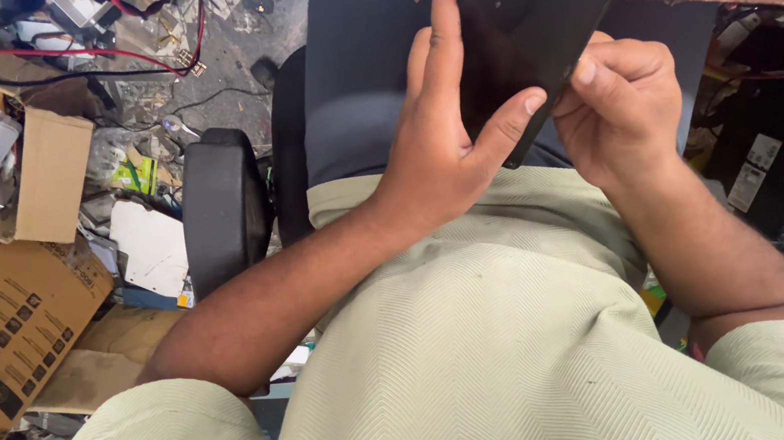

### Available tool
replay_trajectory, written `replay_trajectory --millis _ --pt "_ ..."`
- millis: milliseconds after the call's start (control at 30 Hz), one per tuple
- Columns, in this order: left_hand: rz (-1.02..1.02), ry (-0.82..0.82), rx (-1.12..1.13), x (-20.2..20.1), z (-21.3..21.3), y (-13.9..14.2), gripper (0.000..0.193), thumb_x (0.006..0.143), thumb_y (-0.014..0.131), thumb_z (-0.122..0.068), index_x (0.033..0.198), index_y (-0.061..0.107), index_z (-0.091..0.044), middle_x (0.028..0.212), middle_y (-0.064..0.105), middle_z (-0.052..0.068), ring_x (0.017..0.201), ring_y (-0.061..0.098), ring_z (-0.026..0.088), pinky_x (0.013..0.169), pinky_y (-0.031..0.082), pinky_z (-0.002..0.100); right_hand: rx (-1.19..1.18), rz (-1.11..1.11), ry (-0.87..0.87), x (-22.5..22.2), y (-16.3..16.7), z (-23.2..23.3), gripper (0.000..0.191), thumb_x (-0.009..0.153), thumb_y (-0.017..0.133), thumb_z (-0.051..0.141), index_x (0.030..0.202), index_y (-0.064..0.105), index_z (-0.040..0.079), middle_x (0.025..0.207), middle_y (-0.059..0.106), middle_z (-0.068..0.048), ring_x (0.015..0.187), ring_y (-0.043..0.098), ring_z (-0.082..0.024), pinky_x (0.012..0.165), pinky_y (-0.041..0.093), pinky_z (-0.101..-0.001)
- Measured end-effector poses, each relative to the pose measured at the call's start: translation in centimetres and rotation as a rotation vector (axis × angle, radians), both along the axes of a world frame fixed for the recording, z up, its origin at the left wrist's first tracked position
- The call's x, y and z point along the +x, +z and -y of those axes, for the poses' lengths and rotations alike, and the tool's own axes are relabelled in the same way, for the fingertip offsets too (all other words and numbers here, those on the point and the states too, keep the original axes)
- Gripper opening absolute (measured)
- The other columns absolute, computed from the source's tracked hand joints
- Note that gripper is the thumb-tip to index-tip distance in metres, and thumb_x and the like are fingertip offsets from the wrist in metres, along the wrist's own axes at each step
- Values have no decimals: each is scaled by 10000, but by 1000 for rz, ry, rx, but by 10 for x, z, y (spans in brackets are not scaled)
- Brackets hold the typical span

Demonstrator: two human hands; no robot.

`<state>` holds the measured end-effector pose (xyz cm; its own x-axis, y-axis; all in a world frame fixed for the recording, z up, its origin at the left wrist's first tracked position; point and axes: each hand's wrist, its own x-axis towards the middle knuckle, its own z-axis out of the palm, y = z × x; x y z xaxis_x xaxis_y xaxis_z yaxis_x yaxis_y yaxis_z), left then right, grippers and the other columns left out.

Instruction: The person reassembles a smartphone by aligning and snapping the back cover onto the chassis, then presses the power button to turn it on. The device boots to the brand logo, and the person places the phone on the workbench.

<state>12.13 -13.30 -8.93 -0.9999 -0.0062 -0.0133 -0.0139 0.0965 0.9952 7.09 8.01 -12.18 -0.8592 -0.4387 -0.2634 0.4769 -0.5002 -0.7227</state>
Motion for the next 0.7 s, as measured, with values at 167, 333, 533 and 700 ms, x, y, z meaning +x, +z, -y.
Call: replay_trajectory --millis 167,333,533,700 --pt "7 -2 17 1 1 -3 920 1119 698 -241 1645 -47 -119 1451 461 159 1307 517 218 1175 406 318 15 -9 6 -1 0 -1 186 1114 645 36 1135 702 -140 1195 710 -211 1015 722 -244 906 603 -315" --pt "17 6 28 3 0 -3 919 1127 702 -240 1647 -47 -123 1451 459 161 1300 525 218 1166 417 315 58 -17 -14 0 0 -2 175 1120 645 17 1143 701 -147 1176 710 -206 985 717 -236 869 592 -288" --pt "8 13 31 2 0 -5 916 1125 708 -236 1644 -39 -133 1487 443 174 1355 503 239 1199 396 328 53 -22 -12 -1 -1 -2 159 1119 637 4 1145 705 -138 1165 711 -199 998 712 -229 874 587 -279" --pt "10 15 39 2 -1 -5 915 1125 709 -244 1646 -35 -135 1487 445 173 1354 504 236 1200 396 329 47 -10 -13 -1 0 -1 162 1109 630 3 1173 706 -125 1173 709 -197 1026 710 -232 910 583 -281"
